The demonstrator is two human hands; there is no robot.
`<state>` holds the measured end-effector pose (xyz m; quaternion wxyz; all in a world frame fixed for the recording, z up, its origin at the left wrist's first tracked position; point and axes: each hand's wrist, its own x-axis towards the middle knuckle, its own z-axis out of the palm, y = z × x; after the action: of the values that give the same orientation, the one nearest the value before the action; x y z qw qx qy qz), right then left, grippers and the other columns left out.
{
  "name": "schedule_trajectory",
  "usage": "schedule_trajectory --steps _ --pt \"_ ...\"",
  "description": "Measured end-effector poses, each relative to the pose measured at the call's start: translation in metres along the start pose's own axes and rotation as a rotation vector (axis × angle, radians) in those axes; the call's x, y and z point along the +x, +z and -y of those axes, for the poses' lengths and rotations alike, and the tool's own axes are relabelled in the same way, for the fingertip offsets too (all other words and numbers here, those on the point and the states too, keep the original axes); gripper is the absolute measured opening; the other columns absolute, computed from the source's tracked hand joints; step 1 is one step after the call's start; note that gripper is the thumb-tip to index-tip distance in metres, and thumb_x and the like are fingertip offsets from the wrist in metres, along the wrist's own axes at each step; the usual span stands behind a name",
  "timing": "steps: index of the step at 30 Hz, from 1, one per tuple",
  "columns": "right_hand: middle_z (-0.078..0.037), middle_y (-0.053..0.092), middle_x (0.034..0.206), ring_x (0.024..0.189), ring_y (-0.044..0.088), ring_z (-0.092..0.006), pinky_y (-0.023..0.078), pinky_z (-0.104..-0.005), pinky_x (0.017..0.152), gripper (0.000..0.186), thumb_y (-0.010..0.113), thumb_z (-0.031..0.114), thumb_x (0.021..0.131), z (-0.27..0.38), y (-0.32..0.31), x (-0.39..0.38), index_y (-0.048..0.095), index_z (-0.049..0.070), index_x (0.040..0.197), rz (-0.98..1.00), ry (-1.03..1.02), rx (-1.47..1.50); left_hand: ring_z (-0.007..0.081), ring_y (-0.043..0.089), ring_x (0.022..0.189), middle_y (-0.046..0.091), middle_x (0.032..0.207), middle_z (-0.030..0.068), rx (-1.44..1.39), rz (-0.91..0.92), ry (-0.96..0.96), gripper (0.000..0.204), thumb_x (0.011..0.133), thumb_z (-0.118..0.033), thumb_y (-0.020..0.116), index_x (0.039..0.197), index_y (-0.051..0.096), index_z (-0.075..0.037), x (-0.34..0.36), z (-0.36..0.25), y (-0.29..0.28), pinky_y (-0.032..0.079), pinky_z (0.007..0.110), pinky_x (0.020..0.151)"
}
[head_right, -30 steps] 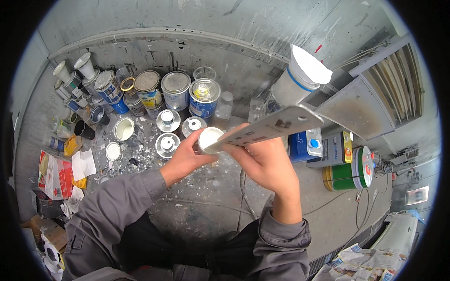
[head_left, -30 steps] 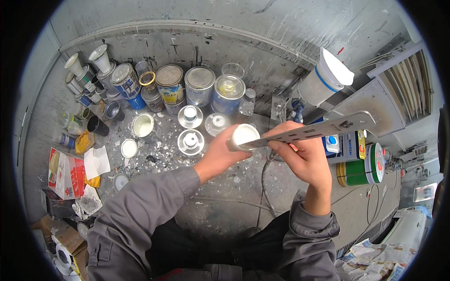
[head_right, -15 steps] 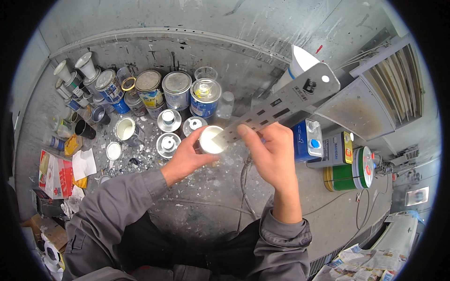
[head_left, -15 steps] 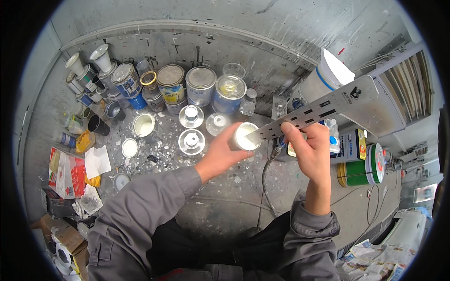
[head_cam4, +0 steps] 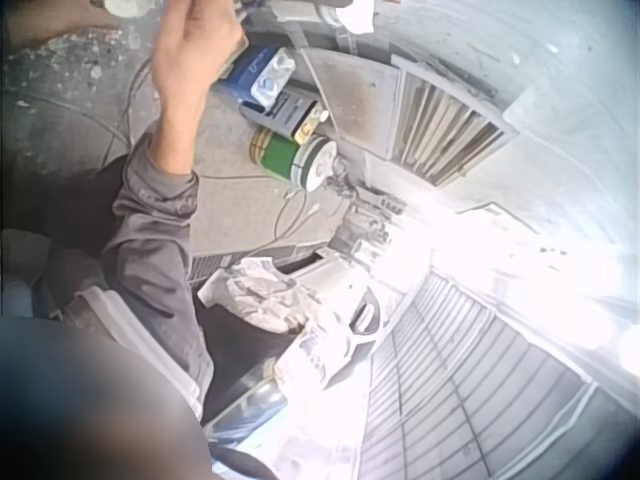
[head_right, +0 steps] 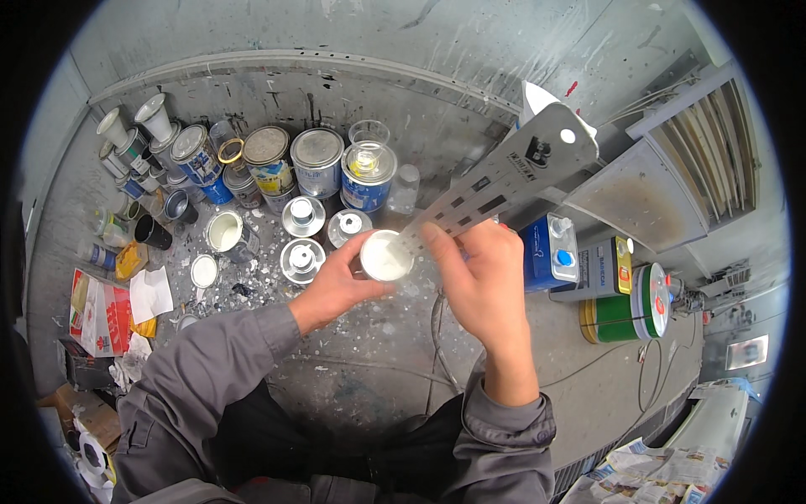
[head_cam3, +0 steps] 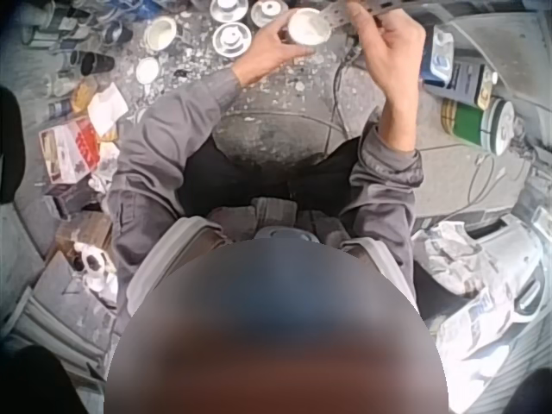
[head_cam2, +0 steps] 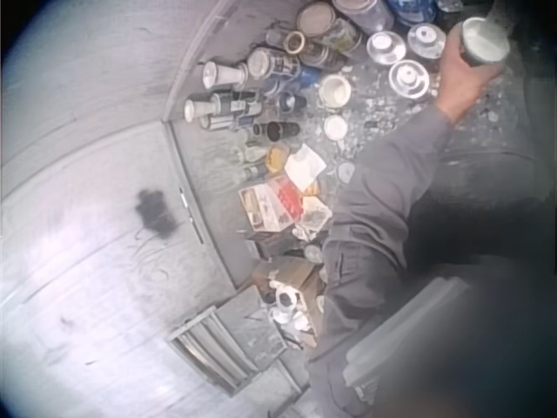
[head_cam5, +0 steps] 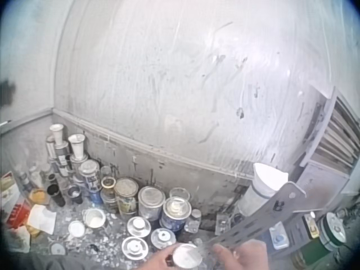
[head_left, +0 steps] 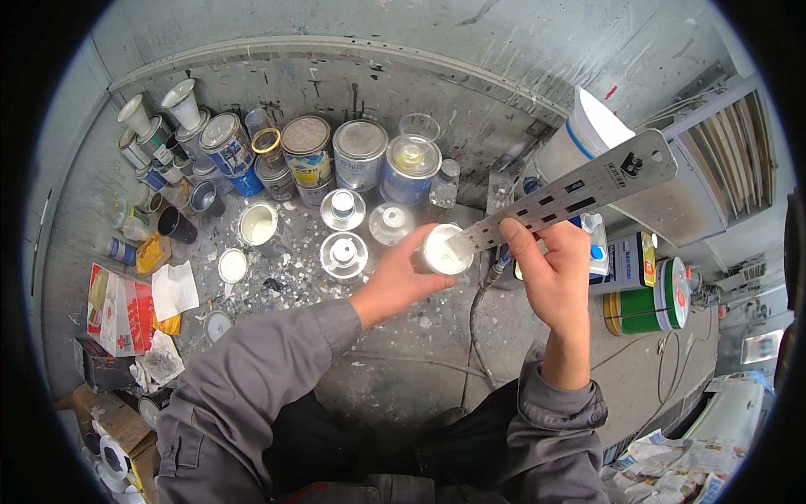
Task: The person mixes white paint in a small container using a metal stir stick, pours it into a spray gun cup, and then sprays the front bumper of a car in a paint booth. The car is masked with newspaper and tape.
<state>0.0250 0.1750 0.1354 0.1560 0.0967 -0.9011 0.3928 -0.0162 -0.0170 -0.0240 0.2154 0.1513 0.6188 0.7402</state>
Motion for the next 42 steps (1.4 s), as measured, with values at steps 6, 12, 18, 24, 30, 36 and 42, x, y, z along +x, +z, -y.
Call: schedule_trajectory --steps 6,12,18,24,30,36,42 --pt "-0.014 0.075 0.089 0.074 0.071 -0.0214 0.053 -0.0323 0.068 0.014 0.074 0.007 0.096 0.003 0.009 -0.003 0.077 -0.003 0.106 0.041 -0.035 0.075 0.0173 0.060 0.131 0.060 0.146 0.0068 -0.004 -0.014 -0.036 0.087 0.086 -0.005 0.087 0.160 0.042 -0.006 0.000 -0.001 0.000 0.053 0.035 0.108" --pt "-0.015 0.076 0.089 0.073 0.071 -0.0226 0.053 -0.0329 0.067 0.014 0.074 0.008 0.096 0.000 0.003 0.002 0.076 -0.003 0.105 -0.049 -0.037 -0.004 0.0170 0.061 0.129 0.060 0.146 0.0064 0.074 0.018 0.014 0.087 0.086 -0.006 0.088 0.160 0.043 -0.007 -0.001 0.001 0.001 0.054 0.035 0.106" --pt "-0.014 0.075 0.089 0.073 0.071 -0.0208 0.053 -0.0326 0.068 0.013 0.074 0.007 0.096 0.000 0.007 -0.002 0.076 -0.003 0.104 -0.018 -0.004 0.064 0.0166 0.061 0.127 0.061 0.144 0.0068 -0.039 -0.010 -0.044 0.085 0.086 -0.006 0.087 0.159 0.044 -0.005 0.000 -0.006 0.001 0.055 0.034 0.105" --pt "-0.014 0.075 0.087 0.073 0.071 -0.0203 0.053 -0.0318 0.067 0.012 0.074 0.006 0.095 0.001 0.013 -0.001 0.076 -0.003 0.103 -0.014 -0.033 0.050 0.0167 0.061 0.128 0.062 0.143 0.0071 0.010 0.019 -0.041 0.085 0.085 -0.005 0.087 0.158 0.044 -0.005 -0.001 -0.006 0.001 0.054 0.034 0.105" --pt "-0.014 0.075 0.085 0.071 0.070 -0.0211 0.053 -0.0325 0.066 0.011 0.073 0.005 0.095 0.003 0.005 0.001 0.076 -0.003 0.102 -0.090 -0.013 -0.060 0.0179 0.060 0.130 0.063 0.142 0.0085 -0.043 0.002 -0.024 0.085 0.085 -0.008 0.088 0.158 0.045 -0.003 -0.002 -0.006 0.002 0.052 0.035 0.107" --pt "-0.012 0.074 0.084 0.071 0.070 -0.0211 0.052 -0.0328 0.065 0.011 0.073 0.005 0.095 0.005 0.016 -0.004 0.076 -0.003 0.102 -0.002 -0.053 0.076 0.0190 0.060 0.131 0.063 0.144 0.0103 -0.071 0.007 -0.051 0.088 0.084 -0.012 0.090 0.158 0.044 -0.002 -0.001 -0.005 0.001 0.050 0.035 0.110" --pt "-0.014 0.073 0.084 0.070 0.070 -0.0214 0.052 -0.0328 0.065 0.011 0.074 0.005 0.095 0.002 0.010 0.001 0.077 -0.002 0.103 -0.074 -0.042 -0.009 0.0181 0.059 0.133 0.060 0.145 0.0073 0.004 0.048 -0.027 0.088 0.085 -0.004 0.087 0.160 0.041 -0.005 -0.002 -0.003 0.002 0.053 0.035 0.108"
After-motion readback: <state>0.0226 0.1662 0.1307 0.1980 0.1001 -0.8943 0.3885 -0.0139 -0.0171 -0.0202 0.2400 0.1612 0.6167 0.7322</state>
